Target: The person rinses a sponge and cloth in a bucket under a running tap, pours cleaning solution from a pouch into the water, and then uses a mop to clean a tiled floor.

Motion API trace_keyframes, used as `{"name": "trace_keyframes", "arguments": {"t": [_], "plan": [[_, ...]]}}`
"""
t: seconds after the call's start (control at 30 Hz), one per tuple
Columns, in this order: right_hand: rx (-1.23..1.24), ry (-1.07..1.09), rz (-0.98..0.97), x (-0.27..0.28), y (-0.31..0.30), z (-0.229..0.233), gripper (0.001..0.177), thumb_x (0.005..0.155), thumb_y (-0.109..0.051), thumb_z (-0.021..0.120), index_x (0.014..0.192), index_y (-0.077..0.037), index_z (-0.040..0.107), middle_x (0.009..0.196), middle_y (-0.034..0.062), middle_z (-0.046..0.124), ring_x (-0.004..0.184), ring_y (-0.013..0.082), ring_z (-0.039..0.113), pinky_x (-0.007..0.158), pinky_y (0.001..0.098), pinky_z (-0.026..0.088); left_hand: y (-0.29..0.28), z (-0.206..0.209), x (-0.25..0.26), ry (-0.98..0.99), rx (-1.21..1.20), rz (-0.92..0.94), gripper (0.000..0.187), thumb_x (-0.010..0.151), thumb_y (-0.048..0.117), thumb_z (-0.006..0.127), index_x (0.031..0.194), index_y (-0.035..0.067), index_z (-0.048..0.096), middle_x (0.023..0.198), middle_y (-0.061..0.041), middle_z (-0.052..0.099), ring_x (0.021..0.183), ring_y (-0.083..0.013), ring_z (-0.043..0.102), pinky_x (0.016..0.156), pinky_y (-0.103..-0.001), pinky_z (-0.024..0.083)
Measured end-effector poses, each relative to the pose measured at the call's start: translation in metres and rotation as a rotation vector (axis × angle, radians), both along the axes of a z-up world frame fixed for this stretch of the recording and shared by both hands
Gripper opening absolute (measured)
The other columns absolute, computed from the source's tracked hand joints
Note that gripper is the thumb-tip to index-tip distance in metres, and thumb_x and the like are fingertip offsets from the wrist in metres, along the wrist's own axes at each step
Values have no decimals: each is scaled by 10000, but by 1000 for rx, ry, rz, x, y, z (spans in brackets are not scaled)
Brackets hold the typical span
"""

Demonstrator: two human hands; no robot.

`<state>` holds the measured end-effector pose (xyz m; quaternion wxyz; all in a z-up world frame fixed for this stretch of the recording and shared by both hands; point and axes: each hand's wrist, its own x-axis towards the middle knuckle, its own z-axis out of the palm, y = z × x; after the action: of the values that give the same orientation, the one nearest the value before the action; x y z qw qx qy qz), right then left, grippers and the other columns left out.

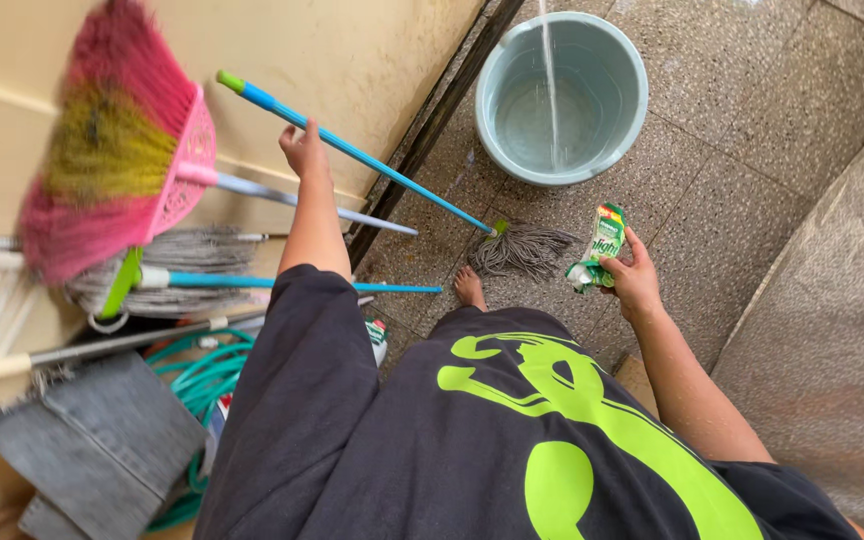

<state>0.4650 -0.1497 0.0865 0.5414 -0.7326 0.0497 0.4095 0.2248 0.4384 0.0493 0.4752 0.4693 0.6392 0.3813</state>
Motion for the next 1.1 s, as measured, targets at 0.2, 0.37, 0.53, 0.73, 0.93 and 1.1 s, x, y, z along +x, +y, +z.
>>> {"name": "trace_keyframes", "arguments": {"t": [0.2, 0.37, 0.53, 0.73, 0.93, 1.1], "plan": [[-35, 14, -32, -22, -16, -9, 837, 870, -13, 669, 1614, -233, 352, 877, 37, 678, 646, 115, 633, 487, 312, 489, 19, 1, 52, 114, -96, -49, 1040, 791, 513, 877, 1535, 124, 263, 1511, -204, 380, 1349, -336, 475, 1083, -451, 429], [-58, 7, 0, -12, -39, -21, 829, 866, 3, 665, 1605, -241, 378, 850, 71, 677, 608, 152, 602, 453, 322, 456, 43, 7, 112, -114, -27, -105, 780, 830, 511, 823, 1358, 56, 472, 1350, -139, 565, 1221, -269, 558, 1004, -433, 457], [-114, 55, -23, 5, -30, -14, 889, 862, 9, 665, 1623, -314, 338, 846, 76, 680, 625, 149, 609, 453, 310, 458, -81, -38, 151, -114, 116, -265, 537, 957, 541, 661, 650, 105, 602, 682, -50, 692, 669, -156, 654, 693, -309, 522], [-131, -2, 154, 35, 11, -12, 951, 851, 22, 655, 1597, -444, 294, 913, 105, 694, 672, 158, 630, 538, 362, 523, -309, -61, 133, -32, -42, -617, 490, 935, 460, 737, 652, 94, 578, 624, 7, 581, 622, -141, 551, 613, -348, 468], [9, -356, 323, 80, 16, -31, 659, 868, 6, 672, 1436, -322, 614, 980, 51, 728, 764, 71, 589, 710, 235, 517, -319, 39, 185, -327, 68, -497, 473, 940, 467, 693, 643, 145, 514, 536, 36, 485, 468, -95, 483, 459, -302, 369], [1, -154, 219, 127, -27, -22, 311, 949, -69, 647, 1217, -170, 769, 932, 35, 744, 693, 120, 643, 575, 303, 530, -269, 242, 207, -773, 519, -607, 444, 1079, 474, 590, 827, 111, 554, 572, 18, 505, 481, -105, 510, 506, -307, 500]]}}
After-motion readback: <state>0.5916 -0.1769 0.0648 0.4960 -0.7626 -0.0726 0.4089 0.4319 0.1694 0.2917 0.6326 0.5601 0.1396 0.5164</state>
